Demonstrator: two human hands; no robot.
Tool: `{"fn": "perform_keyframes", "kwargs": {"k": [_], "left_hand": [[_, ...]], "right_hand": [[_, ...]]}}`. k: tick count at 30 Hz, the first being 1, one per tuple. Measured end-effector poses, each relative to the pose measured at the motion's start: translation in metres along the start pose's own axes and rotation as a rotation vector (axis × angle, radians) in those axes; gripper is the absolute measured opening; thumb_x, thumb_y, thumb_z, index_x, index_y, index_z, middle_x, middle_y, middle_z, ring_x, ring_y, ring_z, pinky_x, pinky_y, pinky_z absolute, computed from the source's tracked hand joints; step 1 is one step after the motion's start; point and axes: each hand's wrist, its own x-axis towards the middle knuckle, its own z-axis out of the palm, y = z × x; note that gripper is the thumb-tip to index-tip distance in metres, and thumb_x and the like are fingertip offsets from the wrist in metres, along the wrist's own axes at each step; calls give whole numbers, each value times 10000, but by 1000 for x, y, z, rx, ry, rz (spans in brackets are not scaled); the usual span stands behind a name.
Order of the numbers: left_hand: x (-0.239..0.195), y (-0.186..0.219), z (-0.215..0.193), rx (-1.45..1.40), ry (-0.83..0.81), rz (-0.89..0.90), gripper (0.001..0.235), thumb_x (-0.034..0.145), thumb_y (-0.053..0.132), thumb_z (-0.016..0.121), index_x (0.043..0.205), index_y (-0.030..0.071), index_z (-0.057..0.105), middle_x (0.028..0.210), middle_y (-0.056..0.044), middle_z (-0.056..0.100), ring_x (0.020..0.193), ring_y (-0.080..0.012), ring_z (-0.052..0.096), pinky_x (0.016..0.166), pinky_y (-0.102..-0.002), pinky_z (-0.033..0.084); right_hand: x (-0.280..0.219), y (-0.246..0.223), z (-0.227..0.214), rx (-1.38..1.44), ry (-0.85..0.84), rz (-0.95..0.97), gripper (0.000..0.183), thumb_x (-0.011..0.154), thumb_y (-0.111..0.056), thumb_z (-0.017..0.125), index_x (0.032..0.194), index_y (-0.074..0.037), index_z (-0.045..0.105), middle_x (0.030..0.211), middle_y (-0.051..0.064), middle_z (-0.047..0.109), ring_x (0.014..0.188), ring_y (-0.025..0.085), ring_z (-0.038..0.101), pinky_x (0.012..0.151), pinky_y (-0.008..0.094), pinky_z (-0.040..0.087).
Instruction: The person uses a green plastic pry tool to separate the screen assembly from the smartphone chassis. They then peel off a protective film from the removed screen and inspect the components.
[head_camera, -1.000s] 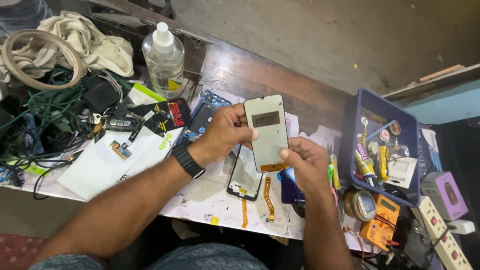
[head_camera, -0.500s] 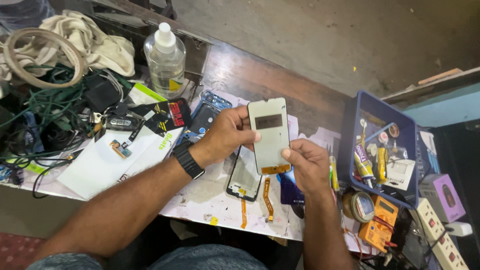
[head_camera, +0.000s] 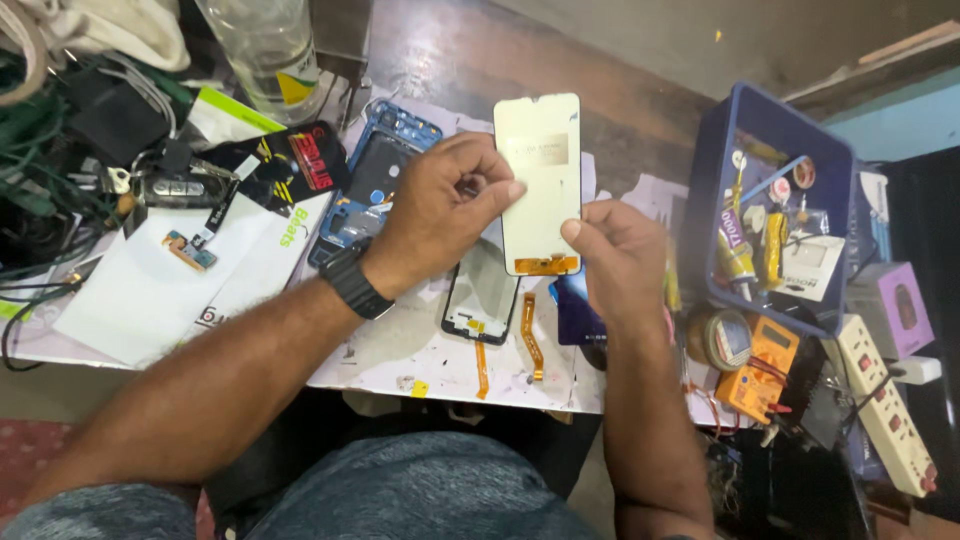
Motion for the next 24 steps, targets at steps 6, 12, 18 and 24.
{"fn": "perform_keyframes", "kwargs": {"k": [6,12,18,24], "left_hand": [[1,-3,1,-243,-15,-154,78,937,60,707,994,43,658,802,24,683,673,-27,643,598,-193,529],[1,-7,1,-256,-27,-150,60,941,29,710,985,32,669,827,-1,705,671,-38,660,587,-195,543],[2,-9,0,-315,-44,-169,64,938,11,705,980,26,658,830,-15,719,670,-42,685,591,-199,577],[3,-8,-2,-302,-1,-176,75,934,-10,708,984,18,660,817,-16,725,680,-39,691,599,-206,600]], "right_hand": [[1,2,-5,38,-30,3,140,913,29,715,1034,86,675,1005,151,736,886,183,697,878,328,562],[1,3,-9,112,-48,48,129,913,25,711,1022,82,672,999,157,732,881,198,701,869,341,574],[1,1,-9,157,-80,63,149,902,53,684,1044,93,671,1012,173,733,883,206,708,859,336,580],[-1,-7,-4,112,-186,65,272,875,90,685,1140,80,629,1081,170,723,956,211,714,867,335,584]]}}
